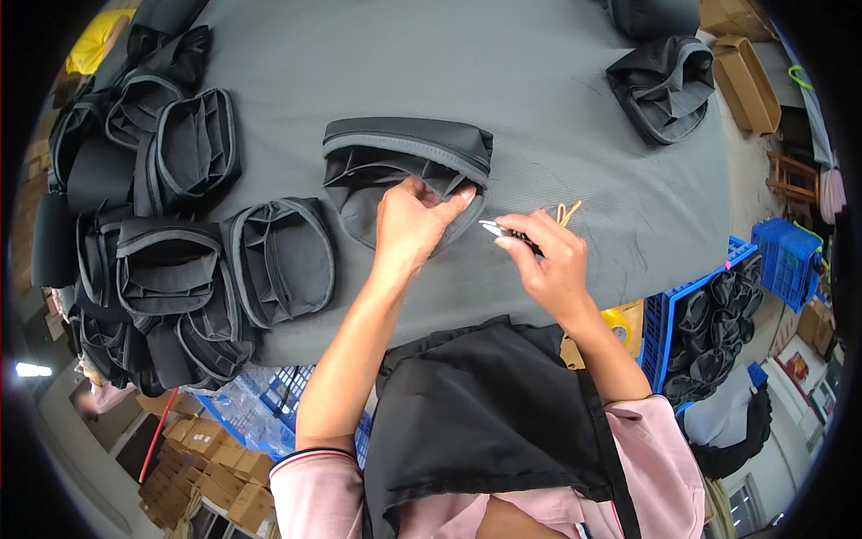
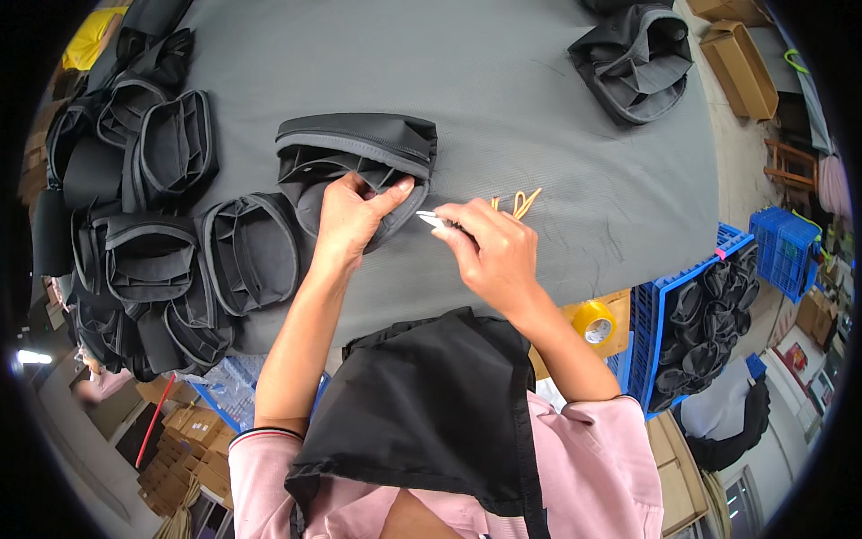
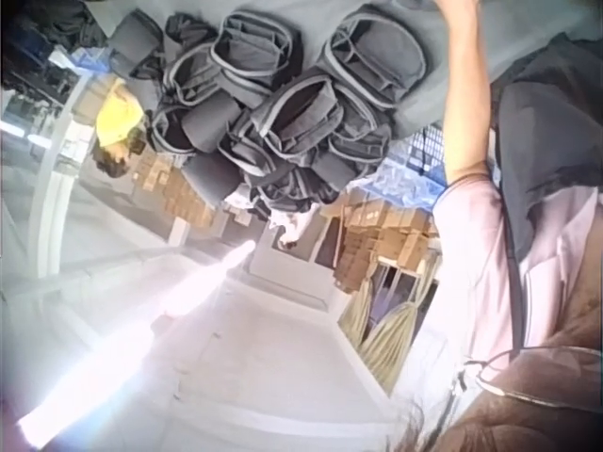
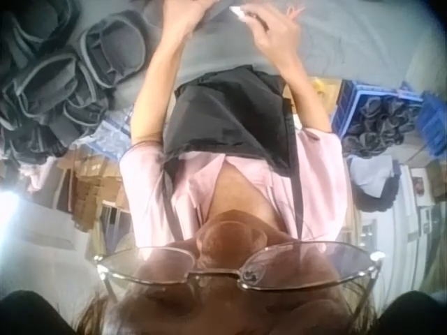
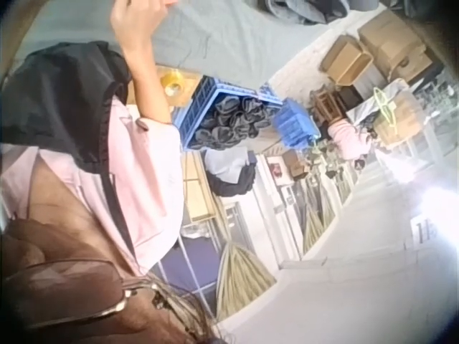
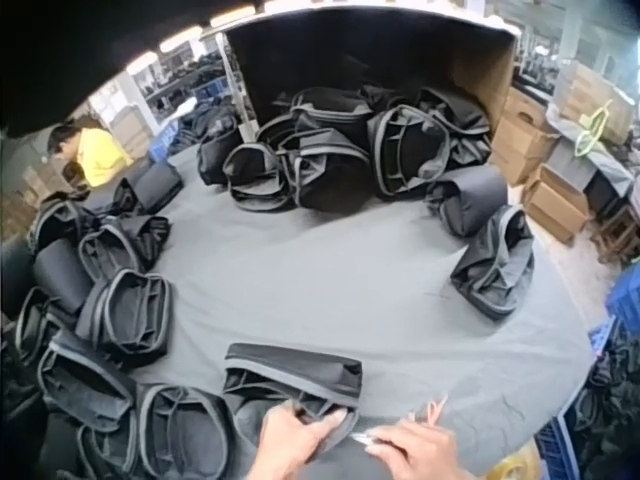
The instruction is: The recorder uses small scissors to trim threads and inspect black fabric sleeves or covers at a manufacturing station.
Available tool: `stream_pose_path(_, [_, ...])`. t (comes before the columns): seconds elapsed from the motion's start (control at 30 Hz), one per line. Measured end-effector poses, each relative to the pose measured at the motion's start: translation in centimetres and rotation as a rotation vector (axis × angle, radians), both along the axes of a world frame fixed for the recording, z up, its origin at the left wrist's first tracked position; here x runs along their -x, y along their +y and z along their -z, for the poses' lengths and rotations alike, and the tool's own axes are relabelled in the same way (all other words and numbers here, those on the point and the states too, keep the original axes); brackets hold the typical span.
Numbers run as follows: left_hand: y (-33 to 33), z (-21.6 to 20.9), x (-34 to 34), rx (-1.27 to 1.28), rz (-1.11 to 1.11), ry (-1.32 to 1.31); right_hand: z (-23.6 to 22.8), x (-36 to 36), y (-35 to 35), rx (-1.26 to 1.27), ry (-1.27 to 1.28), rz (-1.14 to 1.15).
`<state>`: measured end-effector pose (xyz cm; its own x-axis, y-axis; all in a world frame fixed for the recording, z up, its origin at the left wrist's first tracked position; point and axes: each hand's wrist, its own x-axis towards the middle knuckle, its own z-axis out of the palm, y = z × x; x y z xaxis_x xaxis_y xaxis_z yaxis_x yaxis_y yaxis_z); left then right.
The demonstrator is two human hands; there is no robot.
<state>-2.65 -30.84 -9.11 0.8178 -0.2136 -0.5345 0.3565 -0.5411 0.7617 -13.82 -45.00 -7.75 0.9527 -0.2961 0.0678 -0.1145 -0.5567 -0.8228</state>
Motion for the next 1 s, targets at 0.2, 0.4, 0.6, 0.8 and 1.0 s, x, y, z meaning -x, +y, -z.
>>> stream_pose_path(0.2, [-0.4, -0.6, -0.4, -0.001, -0.014, 0.024, -0.8, -0.2, 0.8, 0.113, -0.096, -0.091])
stream_pose_path(0.4, [-0.7, -0.6, -0.4, 0.013, -0.015, 0.037, -0.5, -0.6, 1.1, 0.216, -0.141, -0.128])
stream_pose_path(0.6, [-0.7, -1.4, -0.5, -0.007, 0.005, 0.024, -0.7, -0.3, 1.0, 0.279, -0.164, -0.149])
stream_pose_path(0.8, [0.6, -4.9, -2.2, 0.100, 0.251, 0.241, -0.5, -1.2, 1.6, -0.191, -0.154, 0.002])
stream_pose_path(1.0, [2.8, -5.8, 3.0, 0.055, 0.392, -0.519, 1.3, -2.3, 2.0, -0.154, -0.254, 0.036])
